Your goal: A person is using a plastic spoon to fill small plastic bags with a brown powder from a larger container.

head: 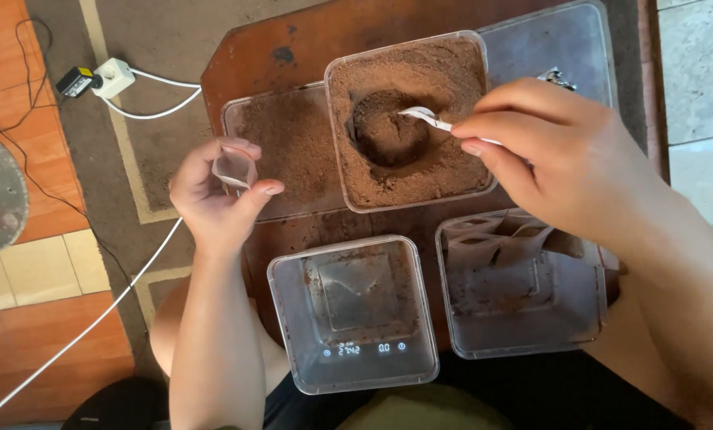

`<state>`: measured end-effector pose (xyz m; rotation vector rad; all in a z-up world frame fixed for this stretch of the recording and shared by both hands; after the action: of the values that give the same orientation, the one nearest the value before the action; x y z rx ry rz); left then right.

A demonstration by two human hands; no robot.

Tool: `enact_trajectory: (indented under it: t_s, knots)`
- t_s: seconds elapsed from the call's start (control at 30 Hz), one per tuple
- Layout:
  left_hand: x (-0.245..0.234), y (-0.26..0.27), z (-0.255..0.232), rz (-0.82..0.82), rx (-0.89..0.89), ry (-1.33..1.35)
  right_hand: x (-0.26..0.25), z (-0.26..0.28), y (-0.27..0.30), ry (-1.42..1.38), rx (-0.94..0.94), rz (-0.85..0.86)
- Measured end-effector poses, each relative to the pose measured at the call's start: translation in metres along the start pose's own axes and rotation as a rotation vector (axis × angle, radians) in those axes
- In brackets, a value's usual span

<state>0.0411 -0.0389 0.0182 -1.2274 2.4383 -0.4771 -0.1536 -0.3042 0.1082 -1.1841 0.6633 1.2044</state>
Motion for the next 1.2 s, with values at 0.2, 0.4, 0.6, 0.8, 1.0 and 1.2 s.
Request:
enact_trajectory:
  t_s: [0.2, 0.4, 0.6, 0.8, 1.0, 1.2]
  knots:
    - [0.007, -0.008, -0.002, 0.014, 0.009, 0.134, 0.002, 0.012, 0.002, -0.092, -0.096, -0.069]
    - [0.002, -0.01, -0.004, -0.013, 0.029, 0.096, 0.016, 0.018, -0.012, -0.153, -0.117, -0.032]
    - [-0.007, -0.009, -0.017, -0.029, 0.077, 0.028, 0.017, 0.013, -0.021, -0.051, -0.18, 0.076]
    - [-0.01, -0.004, -0.011, -0.062, 0.066, 0.039, 0.022, 0.006, -0.024, -0.133, -0.116, -0.004]
    - [0.0, -0.005, -0.012, -0.039, 0.09, 0.038, 0.018, 0.002, -0.02, -0.128, -0.144, -0.057]
    - [0.004, -0.002, -0.02, -0.025, 0.041, 0.075, 0.024, -0.001, -0.018, -0.127, -0.141, 0.06]
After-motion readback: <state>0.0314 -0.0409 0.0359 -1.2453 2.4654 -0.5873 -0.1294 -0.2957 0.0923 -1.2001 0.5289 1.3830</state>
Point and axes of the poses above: each hand's wrist, its own y-axis away from the middle knuckle, its own x-axis out of the palm, z = x × y, the point moved 6 cm from there along -y, towards the middle knuckle, and after that the axes turned 13 degrees about y, right-handed, at the moved point
